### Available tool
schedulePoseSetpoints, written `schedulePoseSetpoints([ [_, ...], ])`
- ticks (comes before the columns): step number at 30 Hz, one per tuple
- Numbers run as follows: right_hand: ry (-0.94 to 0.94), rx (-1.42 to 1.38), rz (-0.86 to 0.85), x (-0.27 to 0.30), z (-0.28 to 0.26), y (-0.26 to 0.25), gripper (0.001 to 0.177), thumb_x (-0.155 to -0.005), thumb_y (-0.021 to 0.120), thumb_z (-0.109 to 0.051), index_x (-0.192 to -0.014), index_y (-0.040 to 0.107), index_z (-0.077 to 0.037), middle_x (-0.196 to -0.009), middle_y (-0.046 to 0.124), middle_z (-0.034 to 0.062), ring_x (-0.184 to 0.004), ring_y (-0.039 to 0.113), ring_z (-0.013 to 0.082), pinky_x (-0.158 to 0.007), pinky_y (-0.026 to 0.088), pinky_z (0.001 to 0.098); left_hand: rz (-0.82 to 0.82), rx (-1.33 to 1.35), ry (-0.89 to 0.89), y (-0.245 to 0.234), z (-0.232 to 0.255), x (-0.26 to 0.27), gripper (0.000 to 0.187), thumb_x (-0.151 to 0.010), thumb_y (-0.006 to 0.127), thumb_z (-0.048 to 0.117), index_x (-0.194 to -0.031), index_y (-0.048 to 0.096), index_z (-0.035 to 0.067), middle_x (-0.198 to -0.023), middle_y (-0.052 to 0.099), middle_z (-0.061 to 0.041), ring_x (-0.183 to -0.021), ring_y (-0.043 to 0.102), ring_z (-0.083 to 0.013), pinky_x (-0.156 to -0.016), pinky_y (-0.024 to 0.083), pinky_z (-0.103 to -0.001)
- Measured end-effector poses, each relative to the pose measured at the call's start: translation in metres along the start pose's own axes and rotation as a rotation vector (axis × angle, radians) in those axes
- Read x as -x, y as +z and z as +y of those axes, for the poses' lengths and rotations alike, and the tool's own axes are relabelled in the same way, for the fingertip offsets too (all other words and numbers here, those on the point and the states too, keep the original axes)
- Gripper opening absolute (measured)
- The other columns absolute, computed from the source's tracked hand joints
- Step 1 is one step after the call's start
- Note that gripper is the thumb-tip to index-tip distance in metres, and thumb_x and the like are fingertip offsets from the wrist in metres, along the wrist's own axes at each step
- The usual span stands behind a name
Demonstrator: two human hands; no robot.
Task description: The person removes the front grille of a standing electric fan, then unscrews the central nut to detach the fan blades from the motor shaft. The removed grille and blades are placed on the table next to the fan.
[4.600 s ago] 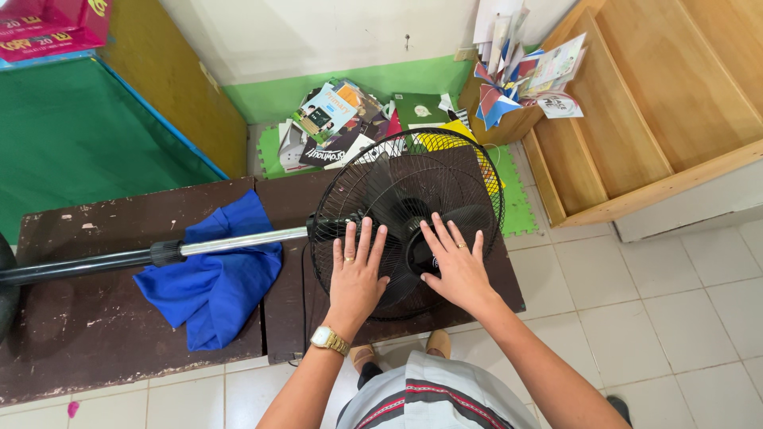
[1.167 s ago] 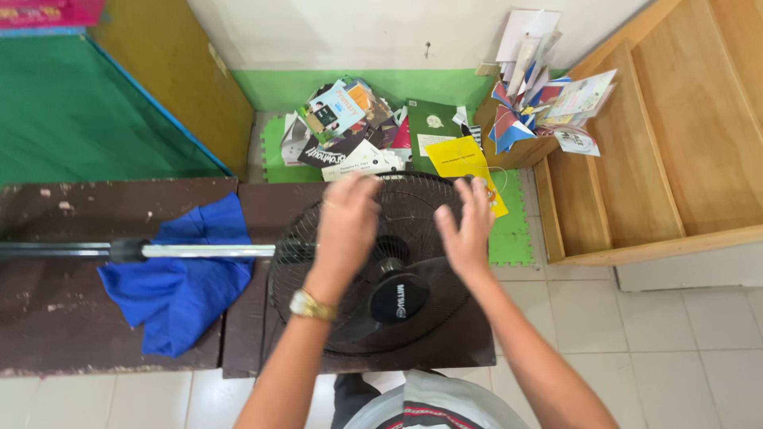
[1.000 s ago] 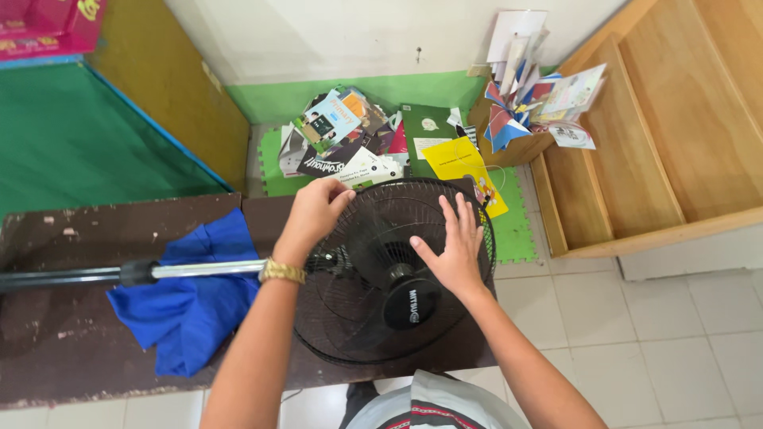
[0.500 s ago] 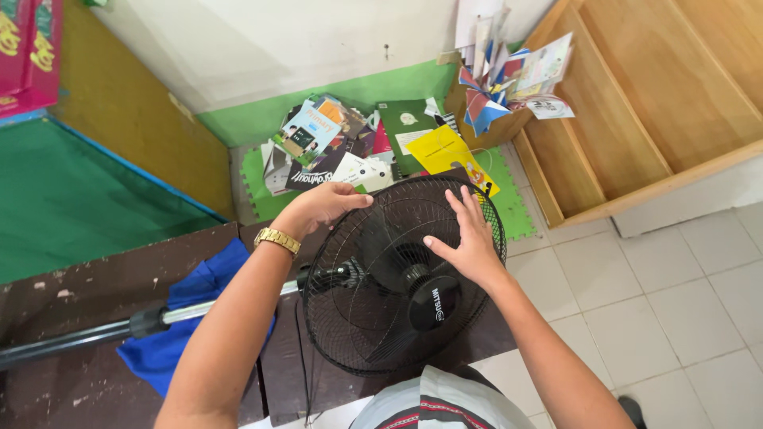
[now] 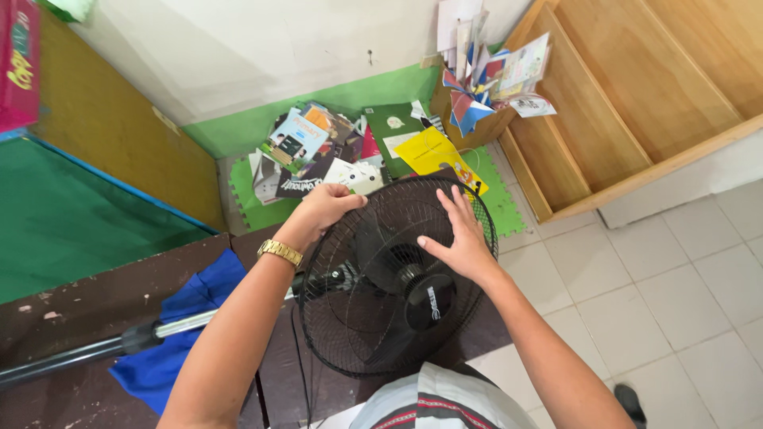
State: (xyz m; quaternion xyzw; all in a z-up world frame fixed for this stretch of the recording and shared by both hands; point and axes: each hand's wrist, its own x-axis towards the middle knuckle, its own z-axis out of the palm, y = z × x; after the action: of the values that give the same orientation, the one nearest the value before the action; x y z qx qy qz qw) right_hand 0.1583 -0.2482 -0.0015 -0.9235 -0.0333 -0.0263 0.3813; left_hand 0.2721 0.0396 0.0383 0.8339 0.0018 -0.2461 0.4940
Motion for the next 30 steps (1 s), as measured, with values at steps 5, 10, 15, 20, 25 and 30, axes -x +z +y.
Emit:
schedulePoseSetpoints([
  [5,-0.118,-0.295,0.415,0.01,0.066,0.025,0.06,-0.097,0.069,-0.027,-0.15,0.048,-0.009,-0.158,0.044,0.0161,-0.149,0.042,0.0316,-0.124,0.032,0.0426,0.452,-0.377,0.37,0.019,0.002,0.037,0.042,-0.088,0.081,0.041,-0.101,0.068,0.003,-0.089,0.067,-0.011,-0.08,0.065,-0.0267,-0.071,0.049,-0.037],
  [10,0.428,-0.493,0.517,0.046,0.184,0.051,0.036,-0.107,0.053,-0.023,-0.138,0.055,-0.006,-0.139,0.059,0.0094,-0.132,0.053,0.0226,-0.112,0.038,0.0396,0.783,-0.656,0.724,0.086,0.01,0.099,0.048,-0.086,0.076,0.023,-0.13,0.06,0.01,-0.144,0.051,-0.019,-0.133,0.051,-0.0385,-0.105,0.041,-0.053],
  [15,0.959,-1.044,0.151,0.067,0.257,0.063,0.031,-0.106,0.046,-0.031,-0.128,0.061,-0.014,-0.119,0.067,0.0034,-0.106,0.062,0.0182,-0.094,0.047,0.042,0.452,-0.778,0.776,0.166,0.019,0.113,0.053,-0.082,0.076,0.033,-0.129,0.063,0.014,-0.154,0.042,-0.016,-0.145,0.031,-0.042,-0.114,0.021,-0.067],
  [20,0.975,-1.033,-0.065,0.067,0.282,0.064,0.037,-0.107,0.043,-0.038,-0.124,0.066,-0.015,-0.115,0.072,-0.0002,-0.103,0.063,0.0167,-0.095,0.046,0.0406,0.428,-0.876,0.744,0.196,0.009,0.104,0.055,-0.083,0.075,0.032,-0.134,0.062,0.015,-0.16,0.038,-0.013,-0.151,0.026,-0.0397,-0.118,0.02,-0.066],
  [25,1.008,-0.929,-0.243,0.067,0.282,0.056,0.035,-0.109,0.04,-0.037,-0.126,0.063,-0.017,-0.121,0.068,-0.0003,-0.106,0.057,0.0194,-0.101,0.041,0.0483,0.456,-0.928,0.671,0.207,0.004,0.102,0.054,-0.083,0.075,0.027,-0.134,0.062,0.018,-0.162,0.036,-0.01,-0.152,0.026,-0.0365,-0.119,0.022,-0.064],
  [30,1.042,-0.844,-0.322,0.074,0.273,0.058,0.038,-0.107,0.038,-0.039,-0.122,0.067,-0.02,-0.127,0.066,-0.0038,-0.116,0.055,0.0172,-0.108,0.036,0.0501,0.503,-0.893,0.638,0.215,0.008,0.104,0.057,-0.082,0.075,0.025,-0.138,0.061,0.019,-0.164,0.034,-0.009,-0.153,0.025,-0.0353,-0.119,0.022,-0.064],
])
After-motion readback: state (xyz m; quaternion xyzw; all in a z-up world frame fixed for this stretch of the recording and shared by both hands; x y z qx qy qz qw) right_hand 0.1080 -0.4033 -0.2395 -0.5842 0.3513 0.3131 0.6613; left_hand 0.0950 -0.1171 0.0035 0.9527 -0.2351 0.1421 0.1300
